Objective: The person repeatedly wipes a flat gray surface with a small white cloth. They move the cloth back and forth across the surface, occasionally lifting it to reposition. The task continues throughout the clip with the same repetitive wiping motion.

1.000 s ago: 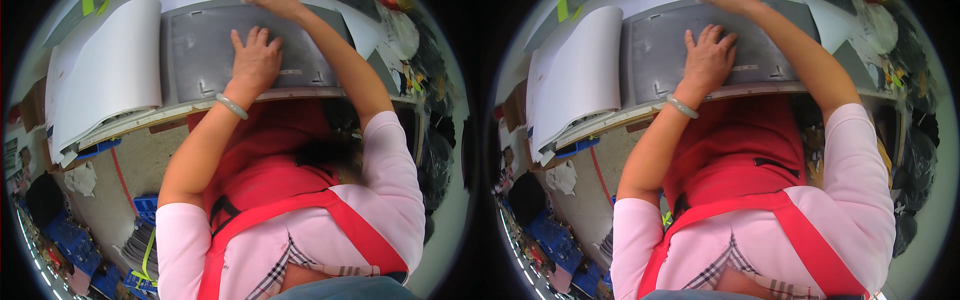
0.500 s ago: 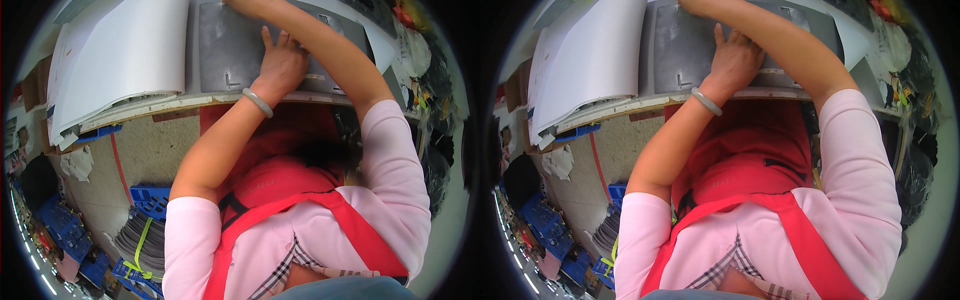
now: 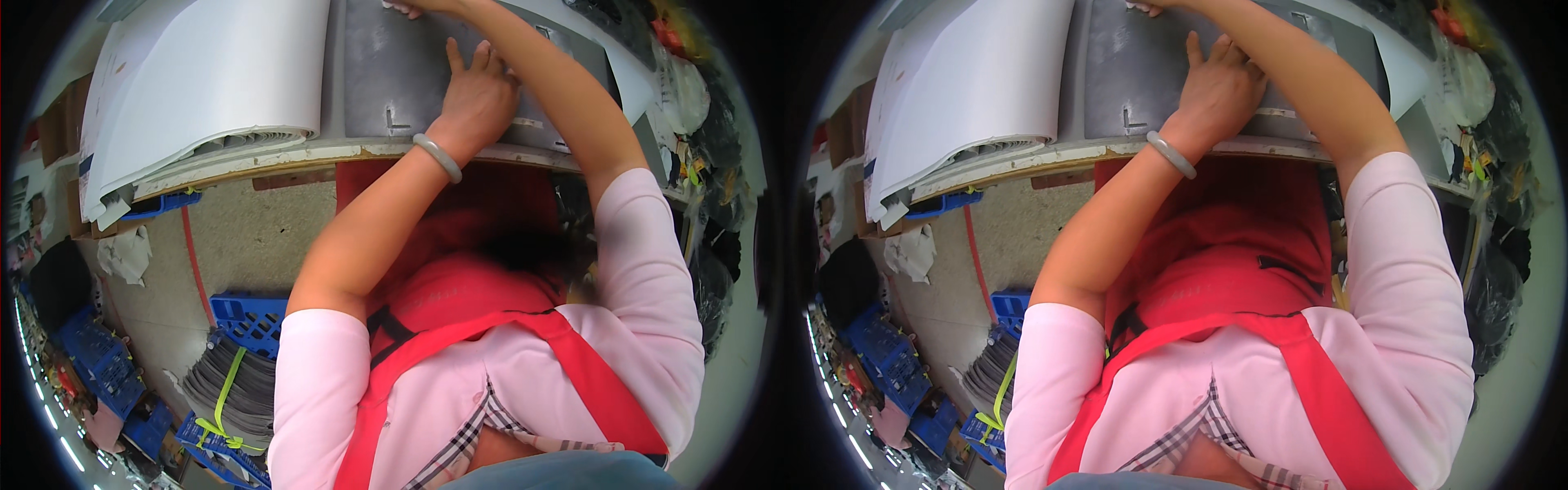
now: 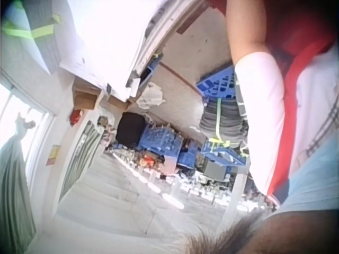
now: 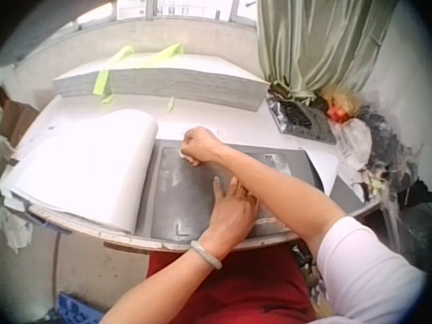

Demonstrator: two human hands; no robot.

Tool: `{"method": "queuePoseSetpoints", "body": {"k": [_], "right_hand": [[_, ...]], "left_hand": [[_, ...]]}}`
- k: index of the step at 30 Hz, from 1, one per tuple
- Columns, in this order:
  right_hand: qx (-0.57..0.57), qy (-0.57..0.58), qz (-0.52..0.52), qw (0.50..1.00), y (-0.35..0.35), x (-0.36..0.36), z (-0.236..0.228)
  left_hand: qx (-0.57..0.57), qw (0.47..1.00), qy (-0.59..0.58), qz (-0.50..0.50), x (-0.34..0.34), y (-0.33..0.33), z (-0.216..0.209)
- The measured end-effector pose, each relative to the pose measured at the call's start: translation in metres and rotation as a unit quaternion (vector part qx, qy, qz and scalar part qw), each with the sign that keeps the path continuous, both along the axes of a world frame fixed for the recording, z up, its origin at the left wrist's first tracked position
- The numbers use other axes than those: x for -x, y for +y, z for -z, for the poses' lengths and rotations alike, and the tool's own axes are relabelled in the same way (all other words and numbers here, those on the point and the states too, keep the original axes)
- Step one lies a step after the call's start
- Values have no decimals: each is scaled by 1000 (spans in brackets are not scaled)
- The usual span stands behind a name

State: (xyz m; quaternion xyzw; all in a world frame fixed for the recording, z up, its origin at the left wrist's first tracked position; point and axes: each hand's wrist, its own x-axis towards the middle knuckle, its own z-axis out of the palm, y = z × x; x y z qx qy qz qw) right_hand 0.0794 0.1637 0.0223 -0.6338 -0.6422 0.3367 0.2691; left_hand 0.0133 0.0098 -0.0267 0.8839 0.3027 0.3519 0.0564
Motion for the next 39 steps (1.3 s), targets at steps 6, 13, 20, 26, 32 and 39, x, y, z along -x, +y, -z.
{"method": "queuePoseSetpoints", "body": {"k": [6, 13, 20, 26, 32, 39], "right_hand": [[50, 11, -80, 995, -97, 34, -27], [-110, -411, 1, 905, -154, 59, -19], [-90, -424, -8, 901, -158, 56, -27], [-49, -427, -10, 903, -182, 59, -38], [-83, -500, 55, 860, -186, 71, -29], [-117, -106, -152, 976, -162, 16, -46]], "left_hand": [[-28, 999, -19, -30, -1, 2, 23], [5, 999, 30, -15, -7, 2, 22], [-25, 999, 33, 2, -2, 5, 33], [12, 998, 60, -10, -4, 1, 19], [79, 991, 109, -1, -6, 6, 2], [51, 975, -214, 30, -14, 4, 62]]}}
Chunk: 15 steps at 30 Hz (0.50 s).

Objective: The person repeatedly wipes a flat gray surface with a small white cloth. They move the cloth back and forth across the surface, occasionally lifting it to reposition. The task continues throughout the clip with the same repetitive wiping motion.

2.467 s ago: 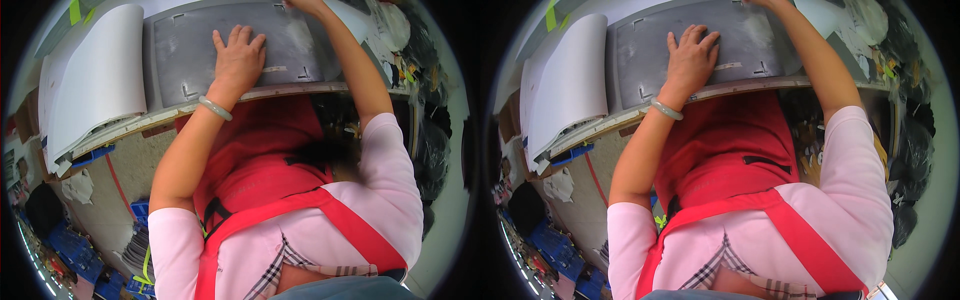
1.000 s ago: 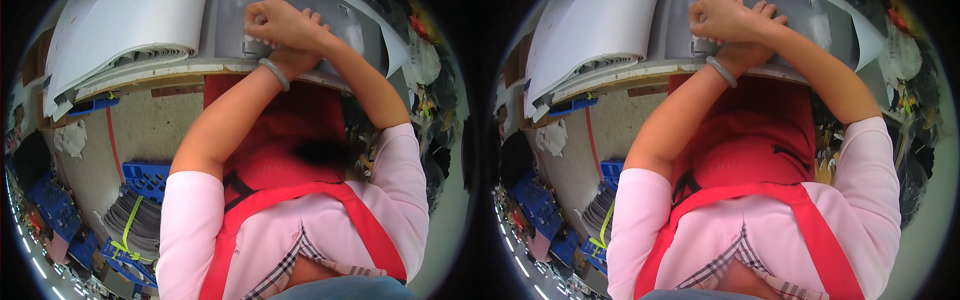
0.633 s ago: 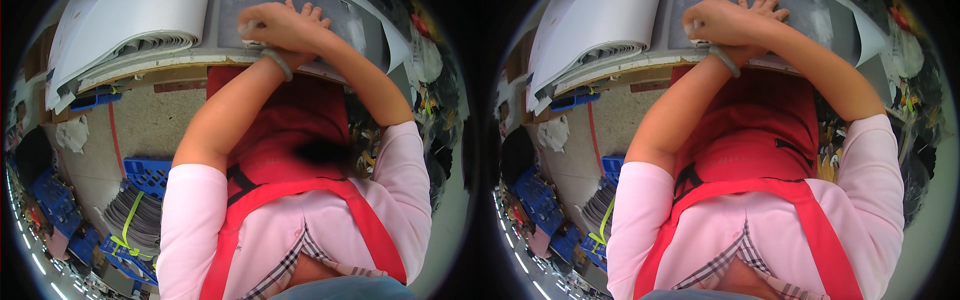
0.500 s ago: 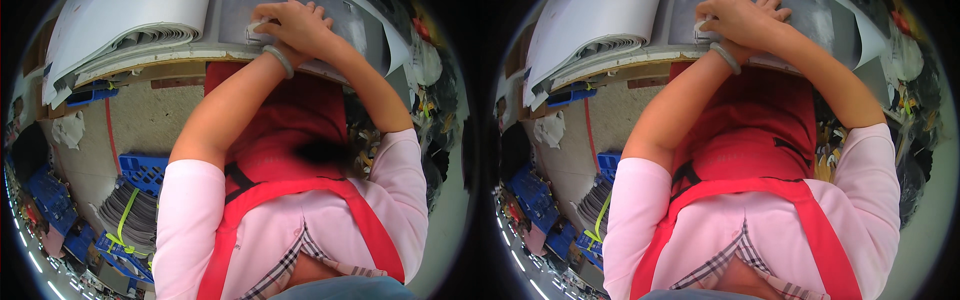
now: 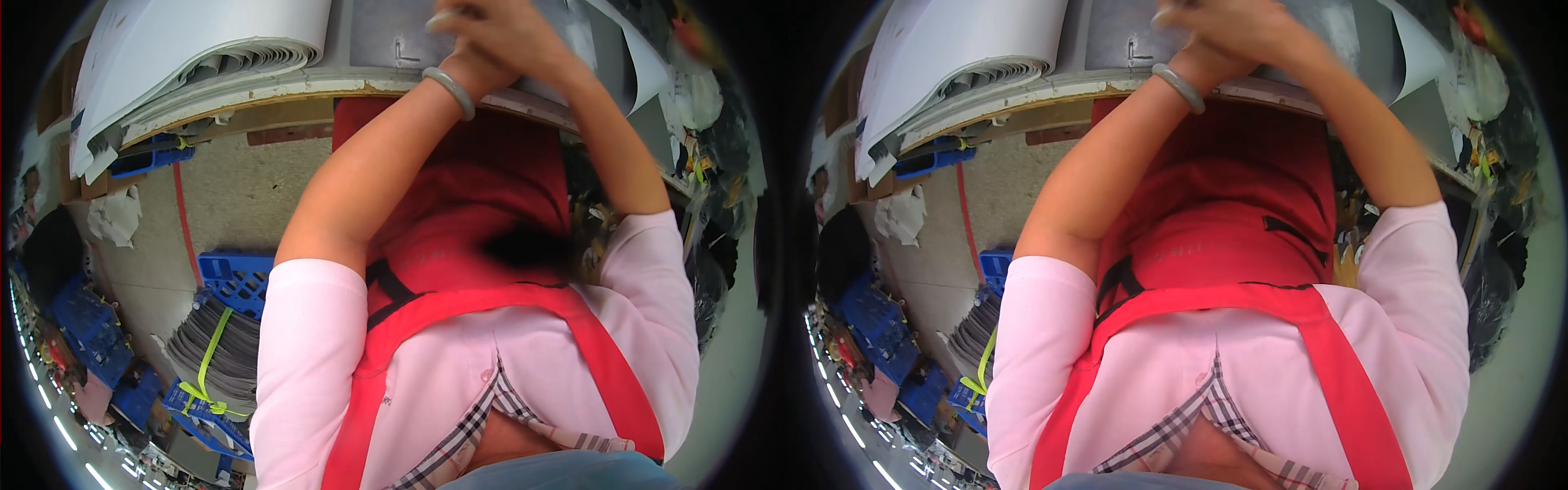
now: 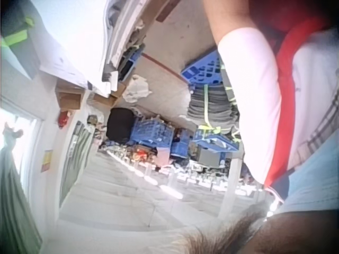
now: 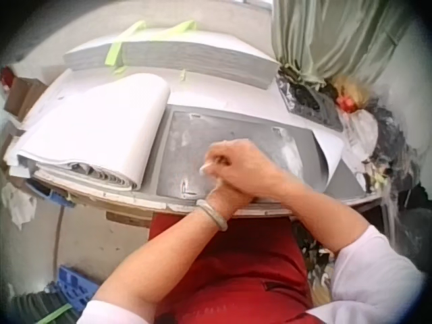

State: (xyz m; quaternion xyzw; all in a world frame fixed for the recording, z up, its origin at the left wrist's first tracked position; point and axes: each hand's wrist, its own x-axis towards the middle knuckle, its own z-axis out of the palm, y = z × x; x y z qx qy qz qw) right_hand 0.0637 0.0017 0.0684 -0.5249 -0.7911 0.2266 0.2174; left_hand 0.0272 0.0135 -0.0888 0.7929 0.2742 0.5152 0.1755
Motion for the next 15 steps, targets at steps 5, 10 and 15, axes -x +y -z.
{"method": "queuePoseSetpoints", "body": {"k": [5, 10, 15], "right_hand": [[-43, 3, 301, 953, -21, -143, 18], [-35, -15, 402, 915, -24, -196, 51], [61, 294, 382, 874, -9, -246, 67]], "left_hand": [[-4, 971, 240, -3, 14, -7, -76], [-25, 967, 250, -34, 28, -5, -77], [-15, 967, 252, -34, 23, -2, -72]]}}
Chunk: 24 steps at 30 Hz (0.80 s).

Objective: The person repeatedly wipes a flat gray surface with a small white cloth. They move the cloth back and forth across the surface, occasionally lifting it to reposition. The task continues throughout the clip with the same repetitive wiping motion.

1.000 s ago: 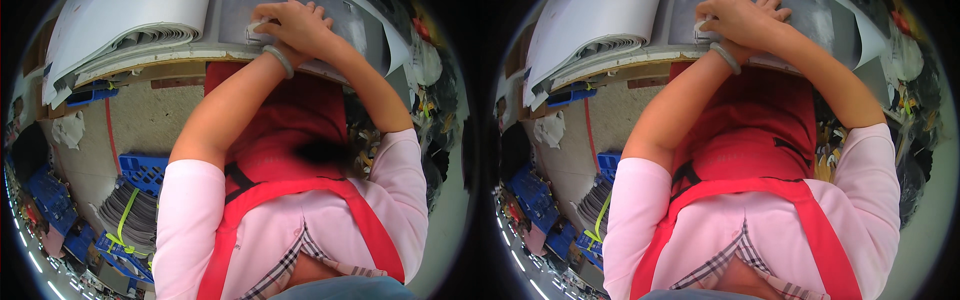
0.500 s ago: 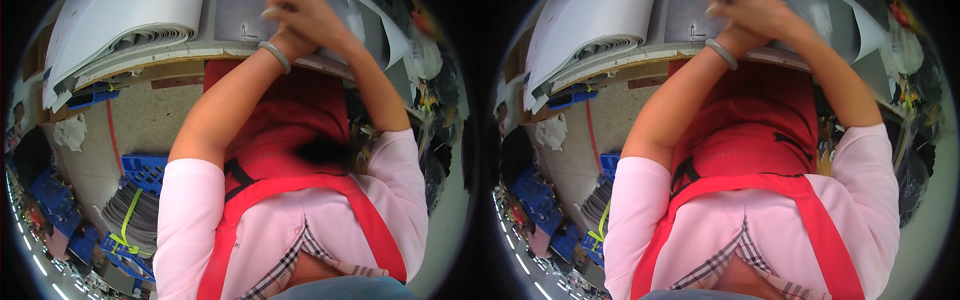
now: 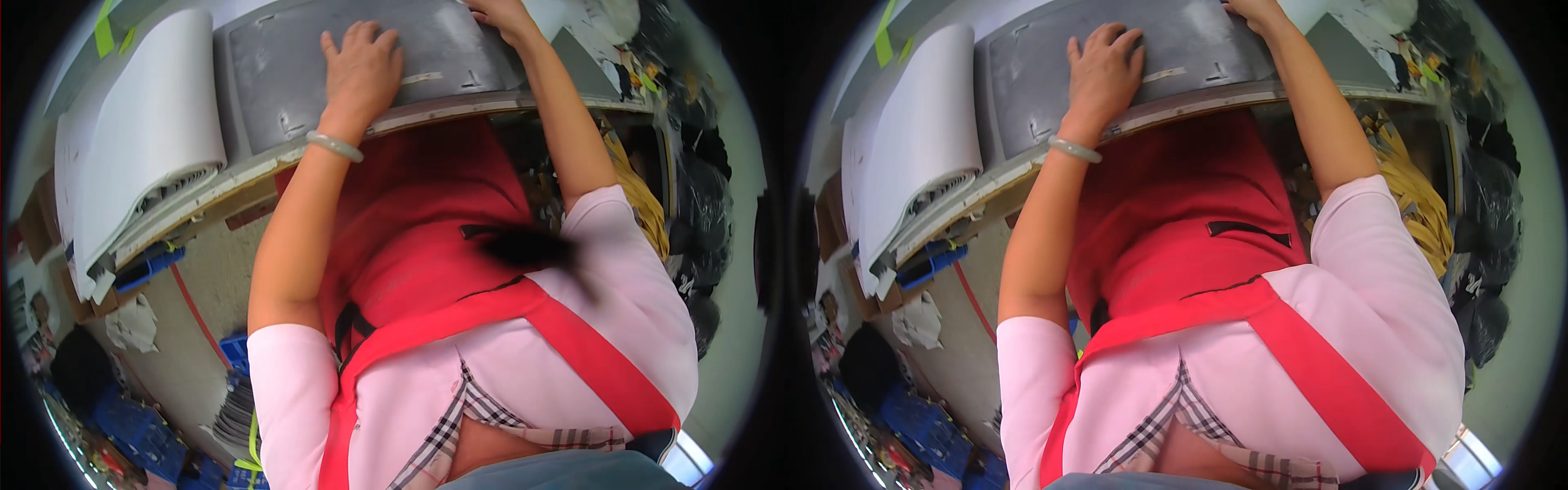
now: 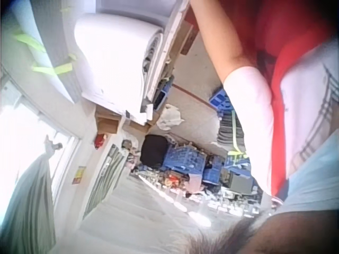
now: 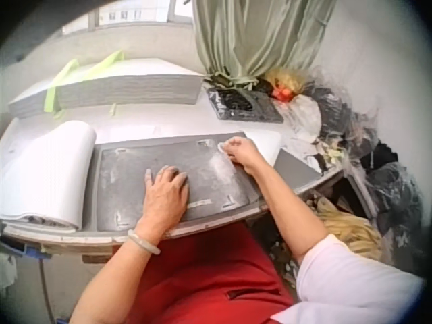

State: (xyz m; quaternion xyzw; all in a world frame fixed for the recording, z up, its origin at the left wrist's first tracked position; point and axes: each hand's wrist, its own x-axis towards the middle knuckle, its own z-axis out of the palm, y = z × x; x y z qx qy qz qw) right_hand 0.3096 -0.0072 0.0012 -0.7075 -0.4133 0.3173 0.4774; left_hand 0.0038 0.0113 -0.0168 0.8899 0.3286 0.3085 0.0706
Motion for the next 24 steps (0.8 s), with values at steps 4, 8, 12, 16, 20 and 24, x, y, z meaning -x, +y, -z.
{"method": "queuePoseSetpoints", "body": {"k": [4, 8, 12, 16, 20, 24], "right_hand": [[-13, 82, -77, 994, -7, 29, -22], [-120, 224, -108, 961, -20, 20, -54], [-292, 254, -106, 916, -57, -7, -104], [-350, 293, -176, 872, -121, -13, -138], [-335, 253, 236, 876, -124, -50, -140], [-352, 267, 186, 878, -158, -22, -140]], "left_hand": [[-11, 996, -68, 54, -2, -3, -8], [-19, 956, -171, 237, -3, -77, -49], [116, 940, -128, 294, -49, -121, -58], [188, 965, -156, 97, -155, -83, -30], [389, 914, -91, 73, -213, -44, -46], [294, 919, -255, 56, -194, -4, -64]]}}
